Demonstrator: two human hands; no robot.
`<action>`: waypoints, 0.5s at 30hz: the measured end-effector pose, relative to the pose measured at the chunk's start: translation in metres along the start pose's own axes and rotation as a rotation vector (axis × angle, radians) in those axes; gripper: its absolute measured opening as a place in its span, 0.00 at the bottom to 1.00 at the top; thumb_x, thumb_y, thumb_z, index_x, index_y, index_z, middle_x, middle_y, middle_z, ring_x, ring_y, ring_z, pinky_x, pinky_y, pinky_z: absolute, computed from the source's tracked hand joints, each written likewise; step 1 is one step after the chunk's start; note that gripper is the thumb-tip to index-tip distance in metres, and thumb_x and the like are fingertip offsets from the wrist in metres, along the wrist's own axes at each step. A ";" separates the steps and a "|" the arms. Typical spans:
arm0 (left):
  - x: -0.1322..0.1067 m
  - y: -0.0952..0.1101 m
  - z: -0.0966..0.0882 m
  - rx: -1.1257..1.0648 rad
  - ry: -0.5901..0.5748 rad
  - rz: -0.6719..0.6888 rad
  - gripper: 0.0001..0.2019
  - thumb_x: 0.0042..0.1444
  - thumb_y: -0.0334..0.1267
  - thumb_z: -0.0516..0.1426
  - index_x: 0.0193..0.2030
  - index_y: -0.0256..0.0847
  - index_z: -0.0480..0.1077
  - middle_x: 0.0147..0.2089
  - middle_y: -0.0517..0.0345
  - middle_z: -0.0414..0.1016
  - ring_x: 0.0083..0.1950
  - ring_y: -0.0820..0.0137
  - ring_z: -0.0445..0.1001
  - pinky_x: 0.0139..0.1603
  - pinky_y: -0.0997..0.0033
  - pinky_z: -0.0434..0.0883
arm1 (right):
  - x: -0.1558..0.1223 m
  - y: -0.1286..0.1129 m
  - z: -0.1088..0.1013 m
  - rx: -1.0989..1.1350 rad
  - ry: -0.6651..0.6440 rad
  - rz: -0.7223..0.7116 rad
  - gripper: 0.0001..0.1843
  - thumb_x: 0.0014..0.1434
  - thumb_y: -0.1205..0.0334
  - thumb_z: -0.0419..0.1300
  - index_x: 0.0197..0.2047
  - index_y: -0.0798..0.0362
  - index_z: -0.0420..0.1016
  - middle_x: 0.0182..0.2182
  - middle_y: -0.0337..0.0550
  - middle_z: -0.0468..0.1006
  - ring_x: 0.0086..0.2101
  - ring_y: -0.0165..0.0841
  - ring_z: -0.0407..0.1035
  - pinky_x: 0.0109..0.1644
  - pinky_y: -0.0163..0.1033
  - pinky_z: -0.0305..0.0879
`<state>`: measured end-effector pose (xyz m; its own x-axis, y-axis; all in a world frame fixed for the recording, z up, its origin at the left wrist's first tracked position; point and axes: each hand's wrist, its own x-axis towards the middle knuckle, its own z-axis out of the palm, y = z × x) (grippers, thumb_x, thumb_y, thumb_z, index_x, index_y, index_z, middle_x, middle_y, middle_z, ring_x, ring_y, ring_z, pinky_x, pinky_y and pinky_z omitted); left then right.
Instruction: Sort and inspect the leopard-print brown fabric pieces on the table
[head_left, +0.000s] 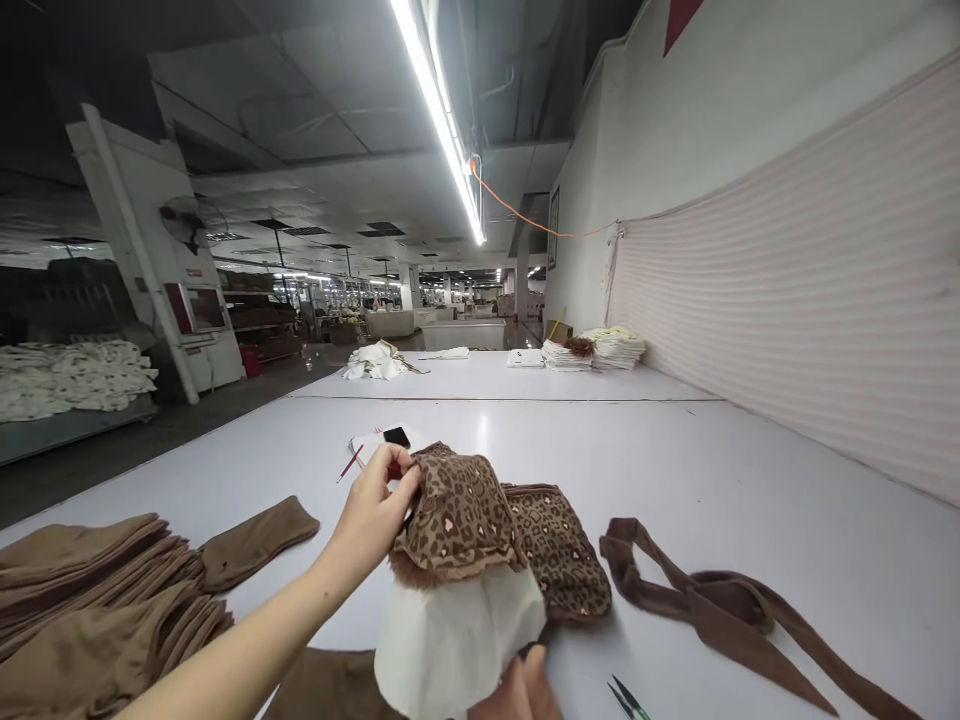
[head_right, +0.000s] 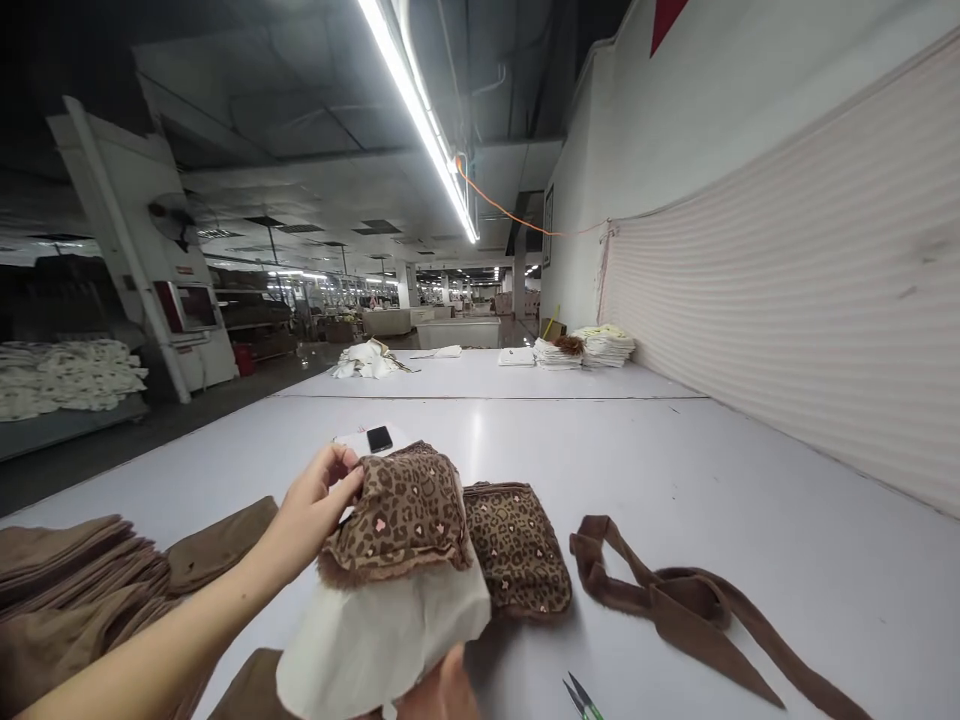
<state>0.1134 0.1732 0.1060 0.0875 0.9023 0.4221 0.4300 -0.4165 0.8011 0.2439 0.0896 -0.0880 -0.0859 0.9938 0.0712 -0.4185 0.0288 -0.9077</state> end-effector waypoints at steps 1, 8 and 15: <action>-0.007 -0.002 -0.001 0.009 -0.008 0.002 0.05 0.56 0.42 0.51 0.31 0.46 0.58 0.30 0.65 0.64 0.31 0.69 0.66 0.31 0.69 0.63 | -0.002 -0.007 -0.002 0.092 0.057 0.045 0.28 0.37 0.28 0.59 0.42 0.26 0.73 0.43 0.30 0.80 0.53 0.51 0.67 0.45 0.59 0.70; -0.014 -0.035 -0.014 0.018 -0.031 -0.003 0.05 0.55 0.41 0.51 0.30 0.47 0.60 0.30 0.65 0.66 0.32 0.68 0.69 0.31 0.70 0.66 | 0.036 -0.073 0.004 0.239 0.334 -0.014 0.38 0.45 0.52 0.68 0.58 0.52 0.62 0.44 0.47 0.79 0.46 0.43 0.72 0.46 0.45 0.70; 0.054 -0.083 -0.052 -0.071 0.414 -0.106 0.10 0.53 0.49 0.53 0.35 0.46 0.61 0.37 0.59 0.72 0.38 0.64 0.75 0.40 0.63 0.73 | 0.192 -0.115 -0.014 -0.080 0.282 -0.109 0.13 0.54 0.62 0.62 0.43 0.56 0.72 0.35 0.41 0.80 0.37 0.36 0.74 0.43 0.42 0.70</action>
<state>0.0352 0.2509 0.0843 -0.3282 0.8257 0.4589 0.3529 -0.3434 0.8704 0.2879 0.2785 0.0245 0.2142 0.9748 0.0629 -0.3383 0.1345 -0.9314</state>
